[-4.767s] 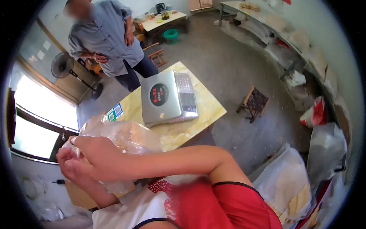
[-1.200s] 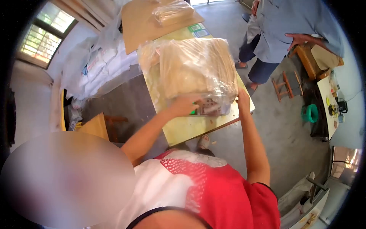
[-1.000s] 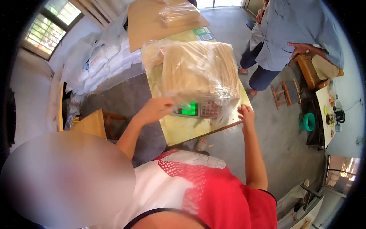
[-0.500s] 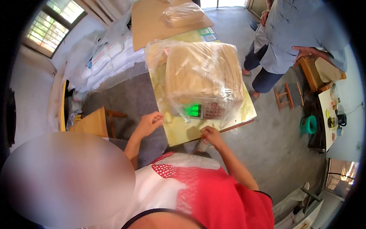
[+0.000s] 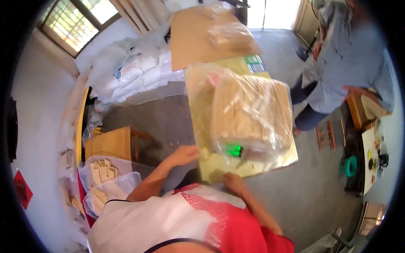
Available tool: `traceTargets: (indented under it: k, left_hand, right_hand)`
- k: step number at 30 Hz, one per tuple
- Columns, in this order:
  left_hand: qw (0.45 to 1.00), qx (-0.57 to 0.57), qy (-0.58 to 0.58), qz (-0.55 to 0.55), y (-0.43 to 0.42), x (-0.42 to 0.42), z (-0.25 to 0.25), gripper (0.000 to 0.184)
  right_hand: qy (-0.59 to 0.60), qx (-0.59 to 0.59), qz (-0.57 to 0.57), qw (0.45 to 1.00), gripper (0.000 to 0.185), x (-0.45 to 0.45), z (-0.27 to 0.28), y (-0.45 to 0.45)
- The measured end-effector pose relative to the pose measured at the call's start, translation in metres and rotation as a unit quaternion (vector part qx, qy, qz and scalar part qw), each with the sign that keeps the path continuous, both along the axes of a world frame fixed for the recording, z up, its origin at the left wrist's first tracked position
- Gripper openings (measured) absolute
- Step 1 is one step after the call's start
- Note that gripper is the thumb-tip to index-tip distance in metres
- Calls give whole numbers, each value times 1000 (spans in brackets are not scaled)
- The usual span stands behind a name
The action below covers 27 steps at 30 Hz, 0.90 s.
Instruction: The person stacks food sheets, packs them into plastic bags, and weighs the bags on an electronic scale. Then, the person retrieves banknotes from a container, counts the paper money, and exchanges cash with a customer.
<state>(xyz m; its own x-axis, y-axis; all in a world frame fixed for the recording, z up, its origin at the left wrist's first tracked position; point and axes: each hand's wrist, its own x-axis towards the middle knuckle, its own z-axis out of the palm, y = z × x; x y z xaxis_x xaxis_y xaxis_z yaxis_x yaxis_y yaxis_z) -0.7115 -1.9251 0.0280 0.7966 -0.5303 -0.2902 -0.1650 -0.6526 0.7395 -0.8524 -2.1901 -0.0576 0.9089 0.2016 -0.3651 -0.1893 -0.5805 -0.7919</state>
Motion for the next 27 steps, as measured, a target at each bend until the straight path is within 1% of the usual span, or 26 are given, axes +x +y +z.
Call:
traceTargets:
  k: [1,2,4,6,7,9,11,12,13,14,15,16,17,18,20,21,23,24,25,27]
  left_hand:
    - [999,-4,-8,-32,1,9,-5,26]
    - [999,-10,-14,-30,2,18,-11,26]
    - [998,-54,-8,-35,2,40,-16,26]
    - [997,-61,-4,-44,12,61,-22,25]
    - [996,-61,-9,-61,19,72,-29,26]
    - [993,-78,-7,-85,34,98,-37,26]
    - [992,-99,20,-81,66,115,-37,25]
    - [991,-109,31,-77,85,122,-44,25]
    - [994,-89,41,-52,108,133,-50,23]
    - [996,-65,48,-28,130,143,-54,22]
    - [996,-63,55,-26,151,151,-55,22]
    - [998,-40,38,7,170,156,-55,21]
    - [999,-18,20,40,183,162,-56,20]
    - [999,-19,24,43,191,169,-57,20]
    - [999,11,1,34,208,174,-63,22]
    - [999,11,17,43,210,172,-70,22]
    - [1000,-18,8,6,197,175,-91,25]
    - [1000,-14,19,-3,184,173,-102,29]
    - [999,-10,28,-12,168,173,-114,33]
    - [998,-42,47,-19,132,178,-149,41]
  right_hand:
    - [23,-1,3,1000,25,5,4,6]
    - [48,-3,1,999,25,11,7,13]
    - [47,30,3,998,26,30,27,33]
    - [70,17,-7,997,27,57,54,64]
    - [74,8,-13,997,27,74,49,82]
    - [-25,31,-24,999,31,108,34,114]
    - [-31,5,-70,997,38,164,61,142]
    - [-51,-20,-75,996,42,196,56,146]
    - [-227,-58,-91,968,44,231,36,146]
    - [-220,-36,-159,962,44,269,38,147]
    - [-318,-99,-188,924,42,306,19,141]
    - [-364,-146,-203,897,42,342,21,138]
    - [-346,-244,-202,883,43,364,12,131]
    - [-326,-339,-196,860,44,383,2,124]
    - [-267,-376,-171,871,47,407,6,117]
    - [-257,-377,-157,876,47,406,-3,108]
    - [-247,-328,-167,896,44,409,-23,97]
    - [-299,-300,-178,888,42,402,-22,101]
    - [-351,-271,-189,876,40,391,-7,106]
    - [-298,-227,-227,899,42,366,42,137]
